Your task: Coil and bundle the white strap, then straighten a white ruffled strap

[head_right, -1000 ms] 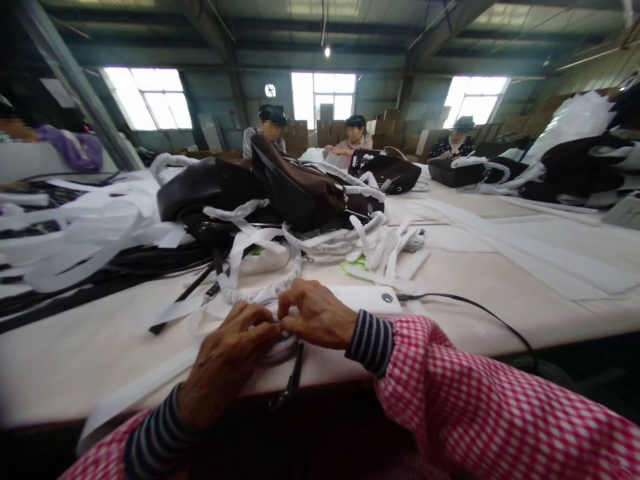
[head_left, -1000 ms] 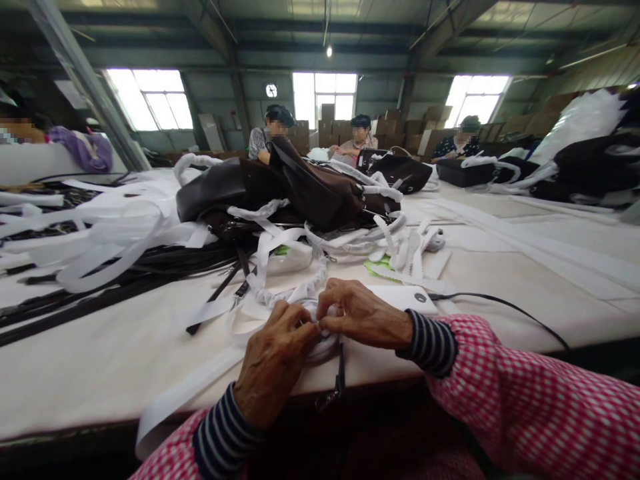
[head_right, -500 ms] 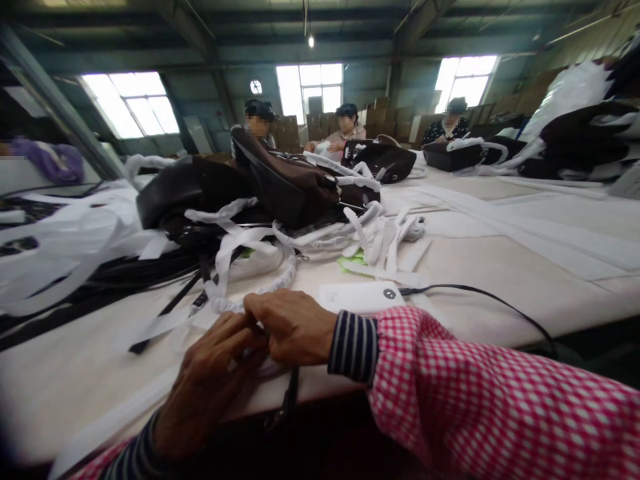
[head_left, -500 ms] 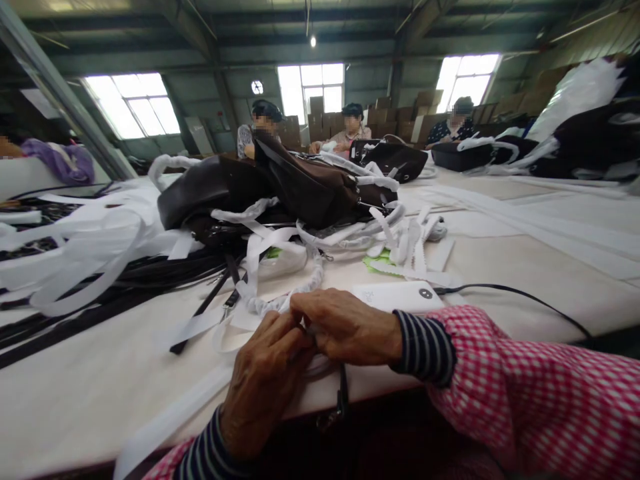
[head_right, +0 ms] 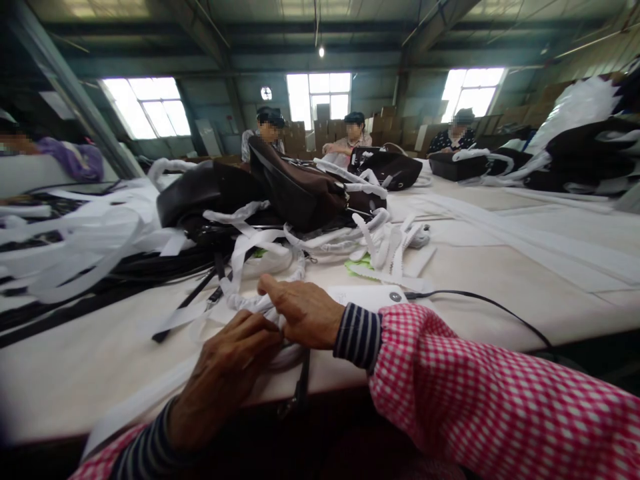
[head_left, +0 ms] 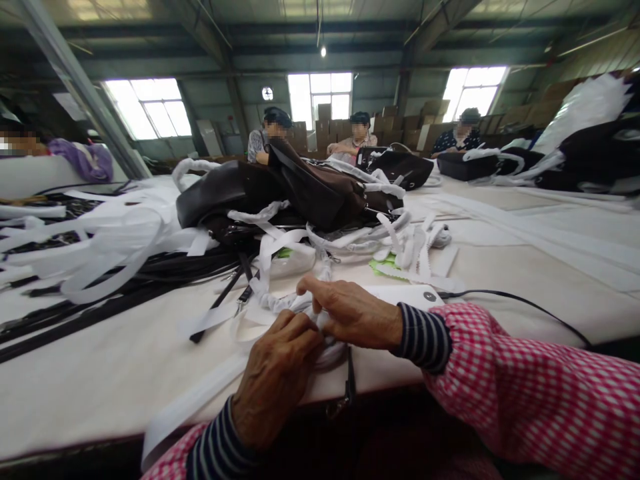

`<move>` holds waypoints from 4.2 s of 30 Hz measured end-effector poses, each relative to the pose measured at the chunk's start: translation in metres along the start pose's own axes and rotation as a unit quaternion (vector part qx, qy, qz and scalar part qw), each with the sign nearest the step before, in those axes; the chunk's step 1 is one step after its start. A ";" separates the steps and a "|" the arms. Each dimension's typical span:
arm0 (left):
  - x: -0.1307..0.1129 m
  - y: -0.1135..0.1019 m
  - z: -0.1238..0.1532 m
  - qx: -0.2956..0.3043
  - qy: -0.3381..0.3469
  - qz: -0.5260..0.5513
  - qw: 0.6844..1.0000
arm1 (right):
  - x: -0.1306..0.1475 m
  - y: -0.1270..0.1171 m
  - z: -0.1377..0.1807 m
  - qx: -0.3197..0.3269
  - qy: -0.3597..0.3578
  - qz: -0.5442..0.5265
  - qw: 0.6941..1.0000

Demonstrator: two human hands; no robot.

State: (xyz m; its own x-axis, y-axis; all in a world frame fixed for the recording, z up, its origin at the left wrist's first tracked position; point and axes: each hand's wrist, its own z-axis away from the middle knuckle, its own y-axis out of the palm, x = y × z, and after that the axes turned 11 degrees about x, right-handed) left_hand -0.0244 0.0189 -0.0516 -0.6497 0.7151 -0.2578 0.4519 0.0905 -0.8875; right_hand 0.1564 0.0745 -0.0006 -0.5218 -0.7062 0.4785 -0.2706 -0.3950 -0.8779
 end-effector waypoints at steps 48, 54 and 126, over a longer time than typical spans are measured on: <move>-0.015 0.009 0.019 0.016 -0.016 -0.146 0.989 | -0.016 0.082 0.065 -0.219 -0.080 0.218 0.948; -0.020 0.018 0.007 0.035 -0.032 -0.136 0.990 | -0.012 0.077 0.059 -0.202 -0.048 0.212 0.955; -0.011 0.002 0.002 0.077 -0.045 -0.150 0.985 | -0.031 0.082 0.072 -0.360 -0.037 -0.082 0.929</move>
State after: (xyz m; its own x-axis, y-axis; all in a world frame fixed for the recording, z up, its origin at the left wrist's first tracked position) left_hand -0.0175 0.0098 -0.0510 -0.7945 0.6072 -0.0028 0.1387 0.1770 -0.9744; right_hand 0.2087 0.0214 -0.0867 -0.3760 -0.7208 0.5822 -0.8255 -0.0248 -0.5639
